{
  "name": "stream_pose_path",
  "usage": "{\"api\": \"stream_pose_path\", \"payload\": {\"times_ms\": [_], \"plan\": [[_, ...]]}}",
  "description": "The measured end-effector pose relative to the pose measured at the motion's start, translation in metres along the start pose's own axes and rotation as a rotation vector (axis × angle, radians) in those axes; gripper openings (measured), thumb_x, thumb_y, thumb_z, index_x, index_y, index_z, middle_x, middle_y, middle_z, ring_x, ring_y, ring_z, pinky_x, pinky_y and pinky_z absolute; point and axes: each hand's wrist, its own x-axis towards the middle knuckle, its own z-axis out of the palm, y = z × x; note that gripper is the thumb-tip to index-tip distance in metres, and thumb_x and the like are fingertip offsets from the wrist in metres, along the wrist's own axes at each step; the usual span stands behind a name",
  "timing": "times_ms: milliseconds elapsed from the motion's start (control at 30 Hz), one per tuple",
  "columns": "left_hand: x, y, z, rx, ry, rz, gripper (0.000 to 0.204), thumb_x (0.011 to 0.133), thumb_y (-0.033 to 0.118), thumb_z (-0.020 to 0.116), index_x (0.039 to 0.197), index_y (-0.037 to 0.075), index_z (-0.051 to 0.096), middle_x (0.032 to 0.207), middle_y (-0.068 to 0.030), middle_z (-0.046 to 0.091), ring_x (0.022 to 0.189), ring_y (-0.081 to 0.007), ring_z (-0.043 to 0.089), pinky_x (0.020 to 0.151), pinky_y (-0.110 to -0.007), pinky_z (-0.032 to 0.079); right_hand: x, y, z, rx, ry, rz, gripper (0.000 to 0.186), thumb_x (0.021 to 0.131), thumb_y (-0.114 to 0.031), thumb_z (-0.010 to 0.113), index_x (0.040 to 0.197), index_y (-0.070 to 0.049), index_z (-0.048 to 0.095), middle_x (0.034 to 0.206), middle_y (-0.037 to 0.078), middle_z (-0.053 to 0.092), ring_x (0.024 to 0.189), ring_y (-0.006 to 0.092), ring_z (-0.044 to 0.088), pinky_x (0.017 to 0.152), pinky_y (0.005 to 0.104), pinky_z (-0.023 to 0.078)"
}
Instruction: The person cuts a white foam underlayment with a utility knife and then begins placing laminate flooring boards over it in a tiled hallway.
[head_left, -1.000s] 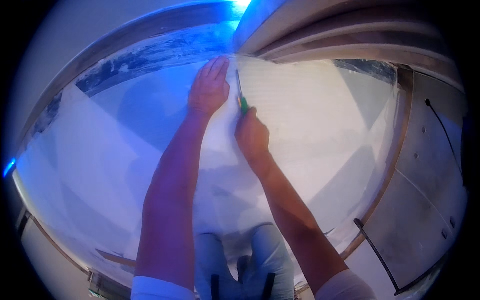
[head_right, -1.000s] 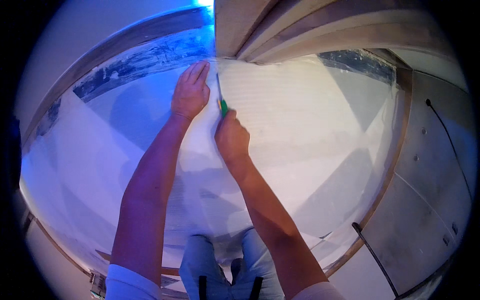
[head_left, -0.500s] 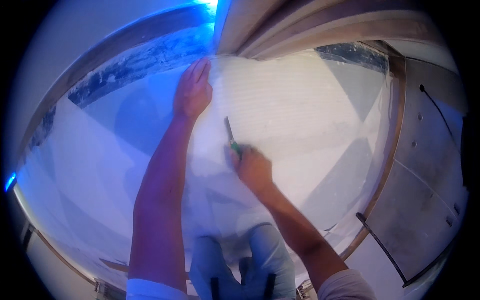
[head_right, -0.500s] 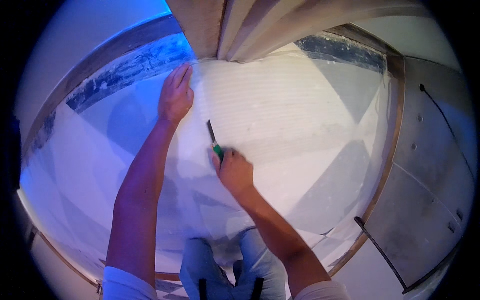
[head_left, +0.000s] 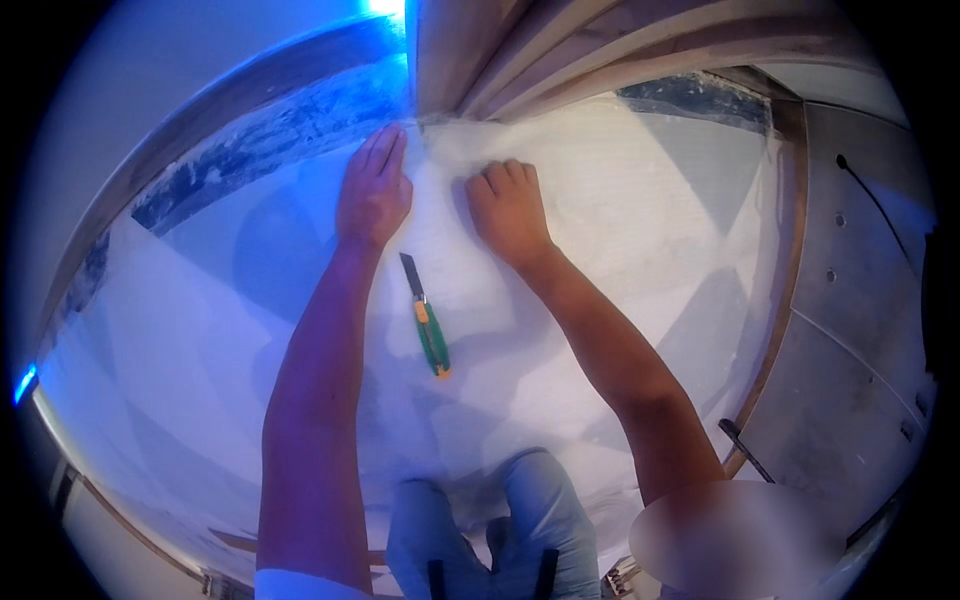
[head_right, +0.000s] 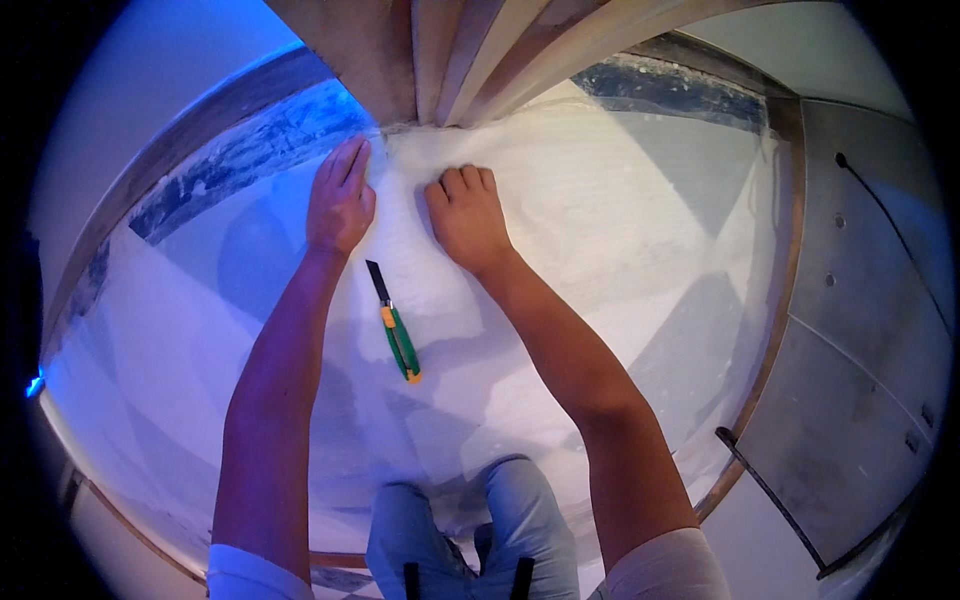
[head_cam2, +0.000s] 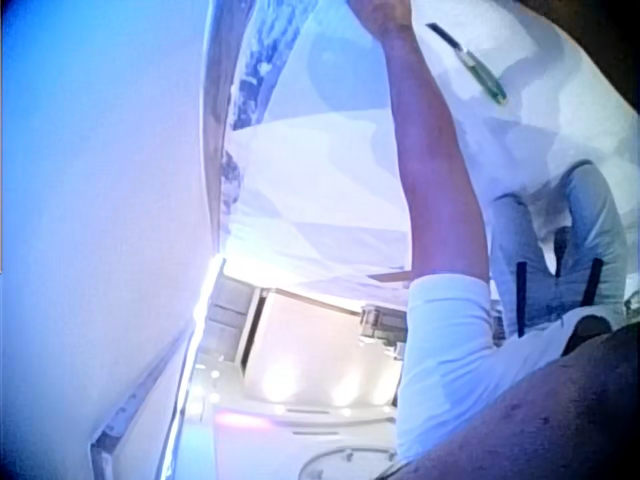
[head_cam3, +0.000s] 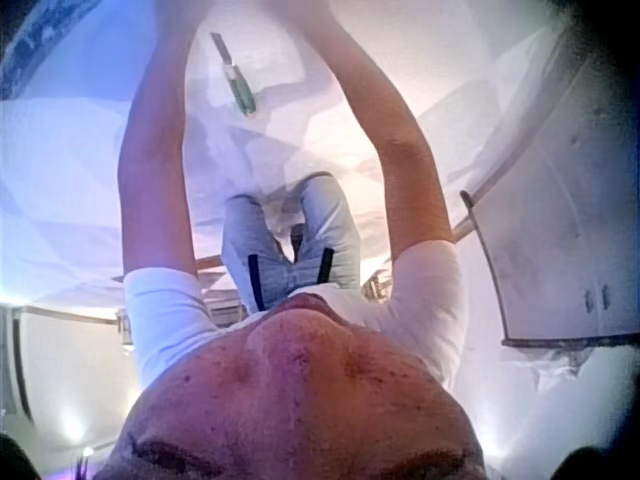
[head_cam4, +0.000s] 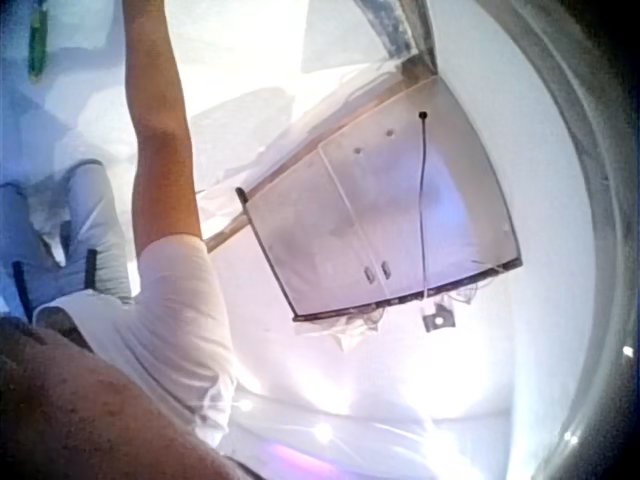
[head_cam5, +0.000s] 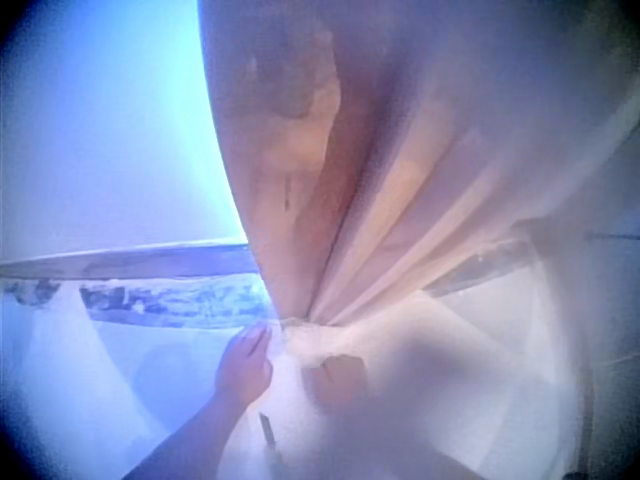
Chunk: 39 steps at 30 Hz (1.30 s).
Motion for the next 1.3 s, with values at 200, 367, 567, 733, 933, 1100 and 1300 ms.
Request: {"api": "stream_pose_path", "payload": {"times_ms": [200,367,567,733,933,1100,1300], "plan": [[-0.001,0.004,-0.001,-0.037,-0.004,0.015,0.06,0.076,-0.002,0.06,0.135,0.001,0.053,0.139,-0.0132,0.052,0.129,-0.0319,0.049,0.109,-0.042,0.04,0.011,-0.001,0.008,0.129,0.256,-0.081,0.015,0.079,-0.012,0.059,0.092,-0.005,0.063,0.098,0.012,0.058,0.094,0.0292,0.054,0.088,0.043,0.042],[0.002,0.002,-0.003,-0.039,-0.006,0.036,0.059,0.075,-0.002,0.061,0.134,0.001,0.053,0.137,-0.0132,0.052,0.128,-0.0327,0.049,0.109,-0.043,0.04,0.033,-0.002,0.015,-0.002,0.03,-0.055,0.021,0.079,-0.011,0.06,0.099,-0.004,0.063,0.096,0.012,0.057,0.096,0.0295,0.054,0.091,0.0435,0.042],[0.002,0.002,-0.002,-0.004,0.005,0.041,0.055,0.075,0.0,0.061,0.13,0.0,0.055,0.135,-0.0121,0.054,0.126,-0.03,0.051,0.108,-0.041,0.042,-0.023,0.004,0.006,0.14,0.166,-0.157,0.022,0.08,-0.011,0.059,0.101,-0.006,0.064,0.096,0.01,0.057,0.092,0.0282,0.053,0.088,0.044,0.043],[0.001,0.0,0.002,0.027,0.022,0.039,0.054,0.076,0.001,0.061,0.129,0.002,0.056,0.133,-0.0121,0.055,0.125,-0.0296,0.052,0.106,-0.041,0.043,-0.077,0.002,-0.017,0.212,0.061,-0.3,0.026,0.08,-0.012,0.059,0.104,-0.007,0.064,0.103,0.009,0.06,0.097,0.0282,0.054,0.086,0.0435,0.044],[-0.001,0.001,0.003,0.019,0.01,0.034,0.054,0.078,0.001,0.061,0.132,0.003,0.056,0.137,-0.0117,0.054,0.127,-0.0304,0.05,0.108,-0.042,0.041,-0.095,0.064,-0.042,0.141,0.207,0.048,0.037,0.079,-0.009,0.064,0.116,-0.007,0.062,0.116,0.011,0.062,0.107,0.0301,0.056,0.096,0.0451,0.042],[0.001,0.01,-0.003,0.001,-0.044,0.053,0.048,0.089,0.008,0.061,0.136,0.004,0.054,0.145,-0.0124,0.049,0.132,-0.0324,0.046,0.111,-0.044,0.037,-0.058,0.113,-0.017,0.031,0.324,0.238,0.041,0.083,-0.013,0.062,0.124,-0.008,0.062,0.127,0.011,0.06,0.12,0.0319,0.052,0.102,0.0439,0.041],[0.002,0.011,-0.006,-0.006,-0.009,0.13,0.042,0.089,0.017,0.066,0.13,0.01,0.061,0.133,-0.0167,0.058,0.128,-0.0349,0.05,0.105,-0.045,0.041,-0.061,0.119,-0.006,0.019,0.294,0.236,0.043,0.085,-0.014,0.057,0.128,-0.009,0.06,0.136,0.01,0.056,0.131,0.03,0.047,0.112,0.0445,0.036]]}}
